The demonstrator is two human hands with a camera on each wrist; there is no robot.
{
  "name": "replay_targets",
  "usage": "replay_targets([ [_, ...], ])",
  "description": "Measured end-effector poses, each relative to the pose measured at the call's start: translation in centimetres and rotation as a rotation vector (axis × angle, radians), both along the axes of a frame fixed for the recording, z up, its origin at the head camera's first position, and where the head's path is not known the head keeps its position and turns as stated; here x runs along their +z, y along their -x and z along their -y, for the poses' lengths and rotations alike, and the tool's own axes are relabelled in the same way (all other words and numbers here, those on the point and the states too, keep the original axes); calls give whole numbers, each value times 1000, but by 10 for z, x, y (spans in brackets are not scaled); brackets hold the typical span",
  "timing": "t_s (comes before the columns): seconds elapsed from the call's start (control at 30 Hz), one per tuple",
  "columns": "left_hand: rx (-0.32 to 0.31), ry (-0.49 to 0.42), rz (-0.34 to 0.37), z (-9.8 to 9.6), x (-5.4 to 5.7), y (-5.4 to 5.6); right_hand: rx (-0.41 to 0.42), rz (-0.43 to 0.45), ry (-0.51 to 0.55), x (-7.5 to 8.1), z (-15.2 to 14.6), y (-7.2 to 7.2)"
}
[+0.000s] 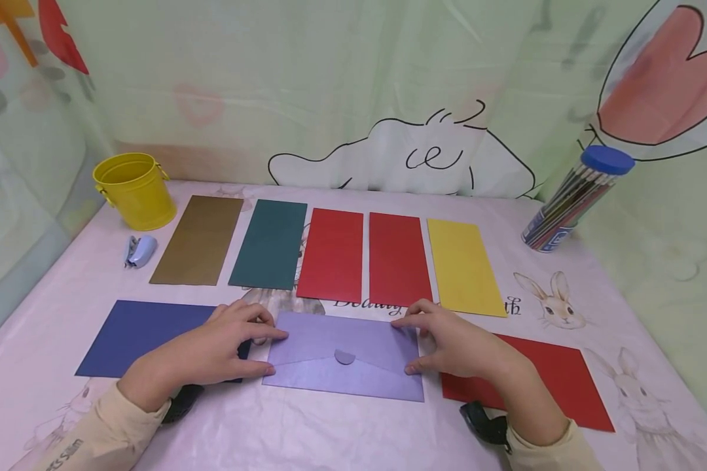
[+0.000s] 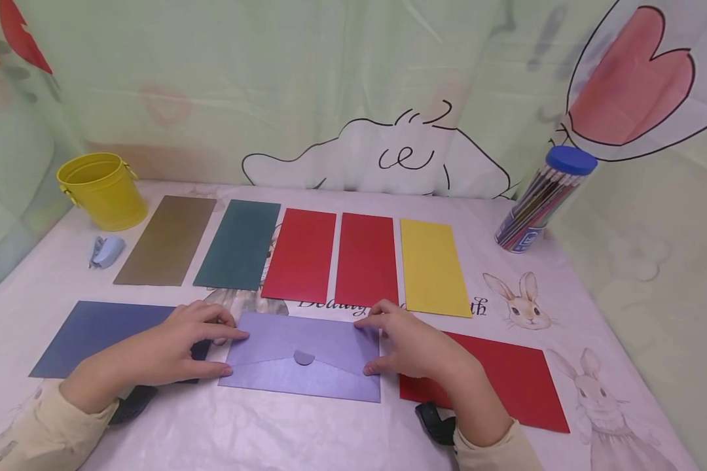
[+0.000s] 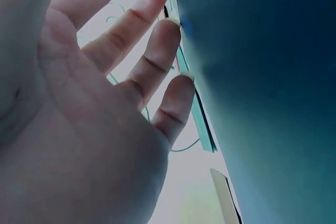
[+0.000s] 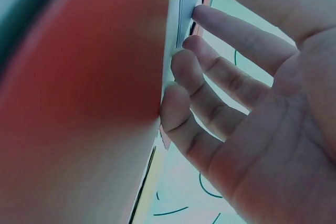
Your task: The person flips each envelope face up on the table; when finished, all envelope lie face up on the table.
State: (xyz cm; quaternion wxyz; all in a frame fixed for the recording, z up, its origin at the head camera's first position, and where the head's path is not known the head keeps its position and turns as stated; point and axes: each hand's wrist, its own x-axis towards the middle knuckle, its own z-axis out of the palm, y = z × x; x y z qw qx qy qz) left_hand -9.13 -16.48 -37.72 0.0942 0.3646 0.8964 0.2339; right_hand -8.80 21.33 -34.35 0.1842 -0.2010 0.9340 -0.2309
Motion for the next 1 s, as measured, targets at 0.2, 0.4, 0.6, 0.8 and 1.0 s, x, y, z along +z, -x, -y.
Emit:
replay_targets([
  [0.2, -2, 25, 21, 3, 4, 0, -5, 31, -46, 6, 7, 1],
  [0.4, 21, -66, 82, 32, 7, -1, 38, -32, -129, 18, 28, 1],
  [0.6, 146, -113, -19, 83, 9, -10, 151, -123, -108, 25, 75, 4],
  [0.8, 231, -121, -102, 136, 3, -14, 232, -135, -159, 19, 131, 8],
  [1.0, 262, -140, -58, 179, -10, -9, 332, -162, -177, 12, 171, 9],
])
